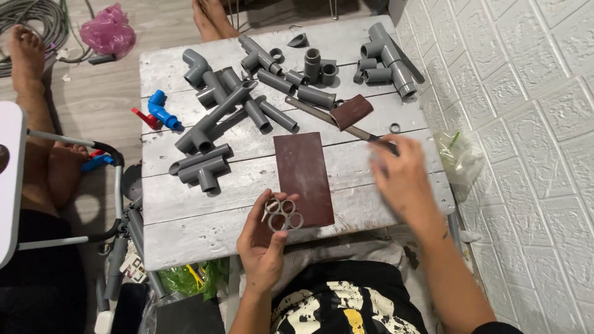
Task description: Sanding the edges of small grey plastic rings using sandpaper on a wooden table to smooth them.
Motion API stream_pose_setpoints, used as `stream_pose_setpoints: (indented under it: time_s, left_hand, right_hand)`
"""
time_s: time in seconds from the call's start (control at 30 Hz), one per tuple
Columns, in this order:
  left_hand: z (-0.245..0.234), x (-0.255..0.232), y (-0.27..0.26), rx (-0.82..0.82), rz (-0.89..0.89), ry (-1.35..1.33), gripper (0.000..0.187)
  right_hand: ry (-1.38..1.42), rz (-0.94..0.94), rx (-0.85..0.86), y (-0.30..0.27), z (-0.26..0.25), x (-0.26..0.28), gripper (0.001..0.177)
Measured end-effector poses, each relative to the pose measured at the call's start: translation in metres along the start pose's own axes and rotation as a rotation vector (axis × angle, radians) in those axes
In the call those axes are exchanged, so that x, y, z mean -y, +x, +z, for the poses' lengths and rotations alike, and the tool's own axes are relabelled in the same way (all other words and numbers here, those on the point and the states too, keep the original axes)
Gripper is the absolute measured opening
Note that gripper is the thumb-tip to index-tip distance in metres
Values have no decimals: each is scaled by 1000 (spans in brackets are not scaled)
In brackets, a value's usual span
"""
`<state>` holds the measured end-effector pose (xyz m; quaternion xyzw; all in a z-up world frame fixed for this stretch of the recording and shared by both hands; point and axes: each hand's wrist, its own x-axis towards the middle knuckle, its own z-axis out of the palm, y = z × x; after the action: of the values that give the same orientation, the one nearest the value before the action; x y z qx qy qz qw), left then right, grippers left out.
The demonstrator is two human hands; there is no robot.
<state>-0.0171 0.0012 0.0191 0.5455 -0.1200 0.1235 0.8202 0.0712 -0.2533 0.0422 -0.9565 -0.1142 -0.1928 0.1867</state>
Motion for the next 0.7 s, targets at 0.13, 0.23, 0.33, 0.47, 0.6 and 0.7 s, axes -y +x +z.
stream_pose_setpoints:
  time_s: [0.13, 0.23, 0.33, 0.47, 0.6, 0.7]
  left_hand:
    - [-4, 4, 5, -6, 3, -43, 64]
    - [-9, 7, 4, -66, -52, -95, 66]
    - [-15, 15, 5, -135, -76, -202, 63]
    - [-18, 22, 6, -149, -128, -344, 60]
    - [-18, 29, 12, -115, -100, -442, 59]
    - [-9, 16, 20, -55, -102, -429, 63]
  right_hand:
    - [-85, 30, 53, 3, 10, -34, 37]
    - [-37, 64, 48, -2, 11, -36, 40]
    - [32, 80, 47, -5, 17, -42, 49]
    - [0, 150, 144, -3, 17, -46, 52]
    - [-81, 172, 341, 0, 5, -37, 40]
    - [-56, 146, 313, -3, -11, -15, 38]
